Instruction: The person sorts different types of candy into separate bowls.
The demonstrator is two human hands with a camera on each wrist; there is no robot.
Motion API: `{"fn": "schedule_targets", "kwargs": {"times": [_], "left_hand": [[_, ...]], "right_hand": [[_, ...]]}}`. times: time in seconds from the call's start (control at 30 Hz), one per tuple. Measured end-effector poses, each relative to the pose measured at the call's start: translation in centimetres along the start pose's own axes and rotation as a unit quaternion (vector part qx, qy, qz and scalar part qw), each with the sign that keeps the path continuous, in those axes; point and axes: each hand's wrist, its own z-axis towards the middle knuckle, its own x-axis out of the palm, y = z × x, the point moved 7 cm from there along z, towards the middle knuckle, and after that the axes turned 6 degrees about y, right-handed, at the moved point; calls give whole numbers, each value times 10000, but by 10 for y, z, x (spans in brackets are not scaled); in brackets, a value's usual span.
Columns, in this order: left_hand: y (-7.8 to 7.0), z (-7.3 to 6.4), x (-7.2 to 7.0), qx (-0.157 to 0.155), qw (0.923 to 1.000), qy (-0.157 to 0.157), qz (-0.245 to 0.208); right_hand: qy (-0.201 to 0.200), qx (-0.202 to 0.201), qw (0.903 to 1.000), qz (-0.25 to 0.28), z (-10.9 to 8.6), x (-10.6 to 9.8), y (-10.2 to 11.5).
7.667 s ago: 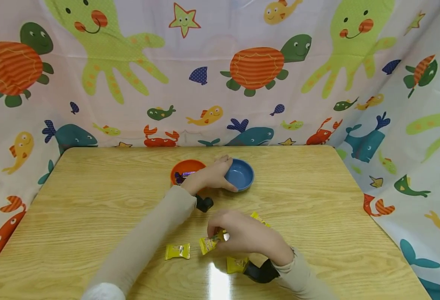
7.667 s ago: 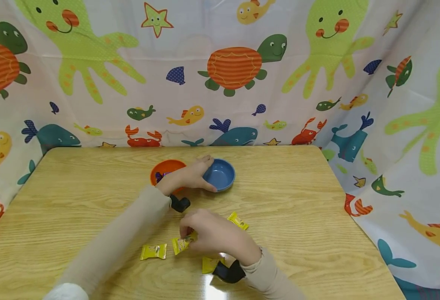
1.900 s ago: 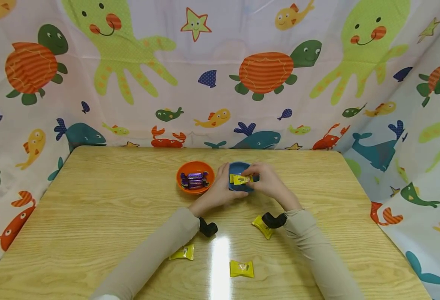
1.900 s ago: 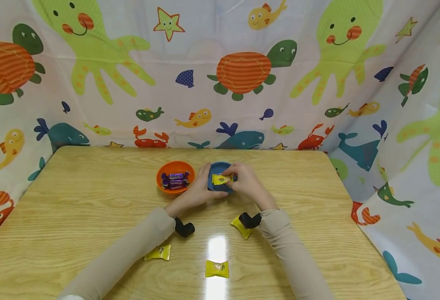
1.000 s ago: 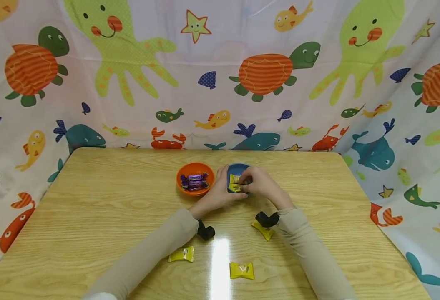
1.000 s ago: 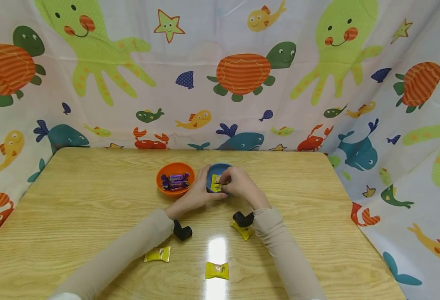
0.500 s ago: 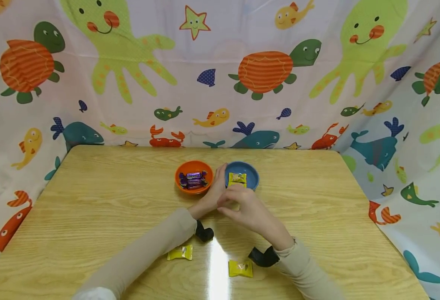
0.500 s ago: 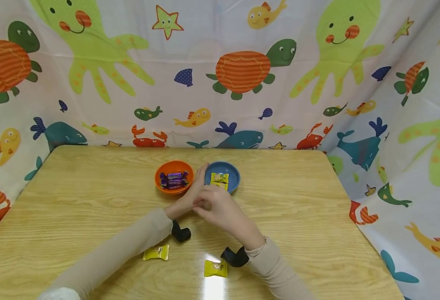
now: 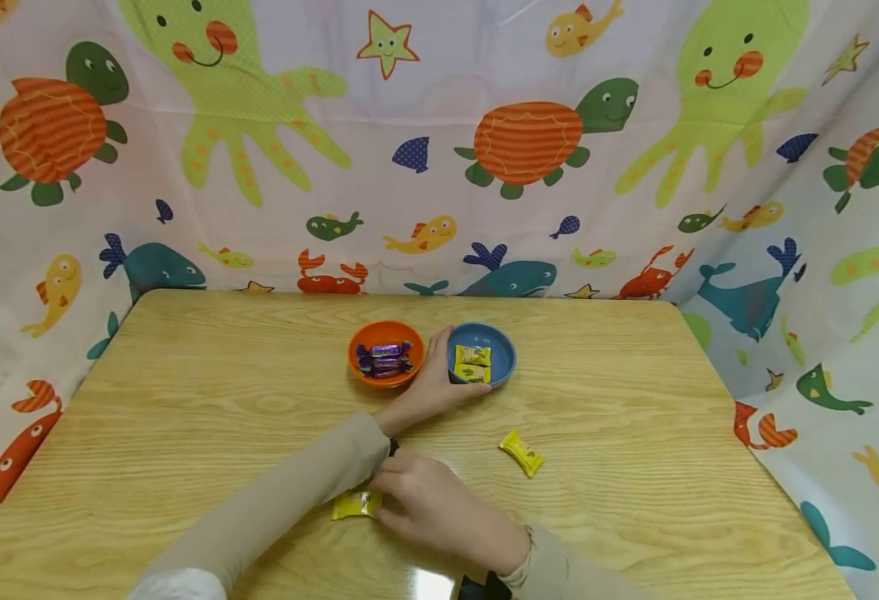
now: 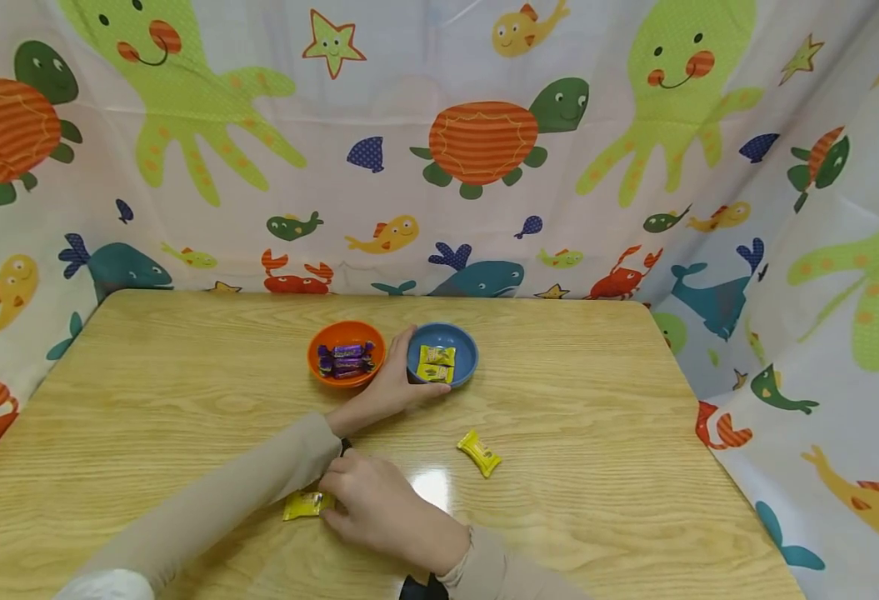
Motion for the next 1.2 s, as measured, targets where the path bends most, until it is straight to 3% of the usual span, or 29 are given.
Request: {"fn": "schedule_targets", "kwargs": {"times": [0.3,0.5,0.63,0.9,1.2], "left_hand": [[3,2,0,121,9999,-19,-68],[3,1,1,103,9999,-45,-14],[2,2,1,71,9999,-48,-51],[4,2,2,113,9998,-95,-124],[6,1,3,158,9996,-196,-152]], "right_hand": [[-45,205,9941,-1061,-1,23,19],[5,225,9904,-1363,-1,34,19],[-167,174,9887,-1479,-1,35,20],[-330,44,9881,-1502,-1,33,23],[227,9,9954,-934,-2,27,24]]}}
